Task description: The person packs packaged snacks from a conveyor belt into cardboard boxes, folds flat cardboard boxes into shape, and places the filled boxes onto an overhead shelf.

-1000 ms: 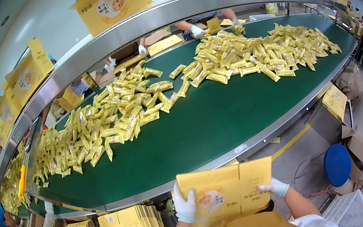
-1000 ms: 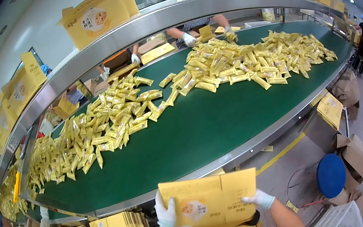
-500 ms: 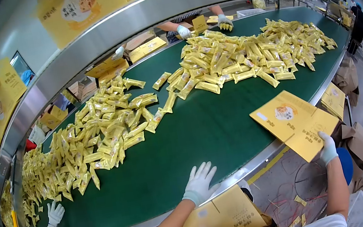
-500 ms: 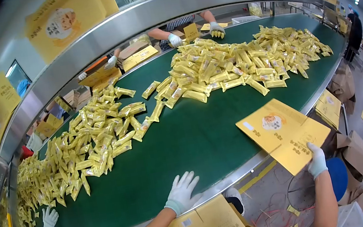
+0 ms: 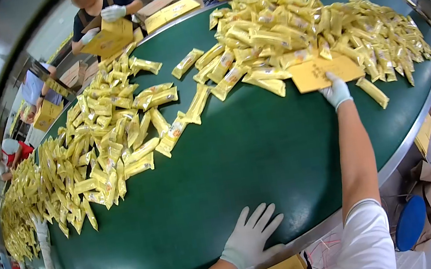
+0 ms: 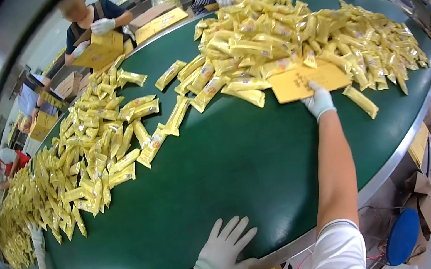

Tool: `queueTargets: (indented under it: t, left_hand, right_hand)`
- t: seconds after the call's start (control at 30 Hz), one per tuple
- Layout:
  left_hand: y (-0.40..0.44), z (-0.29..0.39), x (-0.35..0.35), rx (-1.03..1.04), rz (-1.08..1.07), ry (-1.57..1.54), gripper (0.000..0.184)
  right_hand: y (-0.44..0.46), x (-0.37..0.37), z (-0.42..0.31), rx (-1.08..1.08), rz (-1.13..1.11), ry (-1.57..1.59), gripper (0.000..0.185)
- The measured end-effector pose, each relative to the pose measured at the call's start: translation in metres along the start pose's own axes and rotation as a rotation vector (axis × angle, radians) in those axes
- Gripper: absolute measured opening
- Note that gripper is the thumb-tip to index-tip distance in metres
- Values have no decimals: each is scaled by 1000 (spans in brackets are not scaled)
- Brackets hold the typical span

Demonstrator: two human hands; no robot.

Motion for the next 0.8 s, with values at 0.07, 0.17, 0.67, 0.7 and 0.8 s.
queueTargets:
  t: [0.07, 0.17, 0.67, 0.7, 0.8]
  left_hand:
    - [0, -1, -1, -9, -3, -29, 76]
    - [2, -2, 1, -16, 8, -57, 76]
    - [-11, -1, 6, -33, 123, -24, 86]
    - [-13, -2, 1, -57, 152, -4, 87]
    - [-21, -6, 8, -154, 310, 20, 82]
  right_hand:
    - [15, 10, 3, 18, -37, 30, 41]
    - [20, 10, 3, -43, -81, -24, 43]
    - [-118, 115, 34, -20, -597, -841, 46]
    - [-133, 121, 47, -1, -641, -862, 46]
    - [-184, 142, 82, 33, -733, -1093, 43]
Point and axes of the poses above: each hand's wrist, its own y-axis towards the middle knuckle, its own x-axis out of the palm, z = x × y, the point moved 5 cm from there along y, towards the middle knuckle, and after that the axes turned 14 degrees about y, right-handed, at the moved point
